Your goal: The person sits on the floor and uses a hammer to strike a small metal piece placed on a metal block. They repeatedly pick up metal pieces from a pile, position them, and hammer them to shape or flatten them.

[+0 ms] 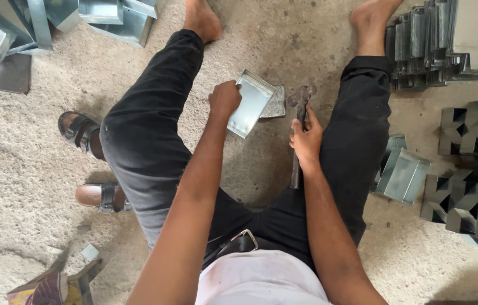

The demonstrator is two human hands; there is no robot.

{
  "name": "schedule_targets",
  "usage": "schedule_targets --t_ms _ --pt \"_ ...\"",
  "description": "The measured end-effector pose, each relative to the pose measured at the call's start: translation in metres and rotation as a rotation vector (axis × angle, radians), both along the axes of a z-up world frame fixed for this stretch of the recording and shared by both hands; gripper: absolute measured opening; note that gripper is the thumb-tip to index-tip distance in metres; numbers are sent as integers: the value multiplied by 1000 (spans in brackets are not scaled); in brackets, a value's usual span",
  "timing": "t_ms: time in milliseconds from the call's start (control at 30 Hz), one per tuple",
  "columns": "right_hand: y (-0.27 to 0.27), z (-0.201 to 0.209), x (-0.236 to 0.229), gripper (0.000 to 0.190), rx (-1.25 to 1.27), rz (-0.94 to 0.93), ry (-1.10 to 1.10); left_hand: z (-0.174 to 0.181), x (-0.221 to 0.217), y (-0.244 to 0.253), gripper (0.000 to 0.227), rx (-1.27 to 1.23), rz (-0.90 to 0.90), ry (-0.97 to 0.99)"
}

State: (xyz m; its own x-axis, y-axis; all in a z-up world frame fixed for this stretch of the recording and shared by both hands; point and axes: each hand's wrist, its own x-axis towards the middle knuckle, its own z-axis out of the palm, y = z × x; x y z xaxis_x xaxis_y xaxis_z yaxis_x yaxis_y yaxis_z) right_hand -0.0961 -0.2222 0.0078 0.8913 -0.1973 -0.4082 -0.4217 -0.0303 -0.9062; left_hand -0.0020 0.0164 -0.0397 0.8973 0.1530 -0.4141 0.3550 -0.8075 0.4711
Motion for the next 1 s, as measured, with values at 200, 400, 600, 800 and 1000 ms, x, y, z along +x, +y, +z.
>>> schedule_targets --t_ms 200,400,600,800,1000 --pt "4 11 -1 68 -28 -42 -88 -7 -3 -25 41 -477 351 -581" --pt "33 82 -24 72 -133 56 -358 -27 -20 -74 56 -504 220 -951" --pt "40 160 -33 66 -111 206 -690 -25 -29 -80 51 -556 233 -901" --pt "55 168 10 62 -561 544 -755 -13 -32 -74 48 -530 207 -886" --pt "57 153 7 61 -520 610 -575 -35 -28 -86 47 -554 200 -910"
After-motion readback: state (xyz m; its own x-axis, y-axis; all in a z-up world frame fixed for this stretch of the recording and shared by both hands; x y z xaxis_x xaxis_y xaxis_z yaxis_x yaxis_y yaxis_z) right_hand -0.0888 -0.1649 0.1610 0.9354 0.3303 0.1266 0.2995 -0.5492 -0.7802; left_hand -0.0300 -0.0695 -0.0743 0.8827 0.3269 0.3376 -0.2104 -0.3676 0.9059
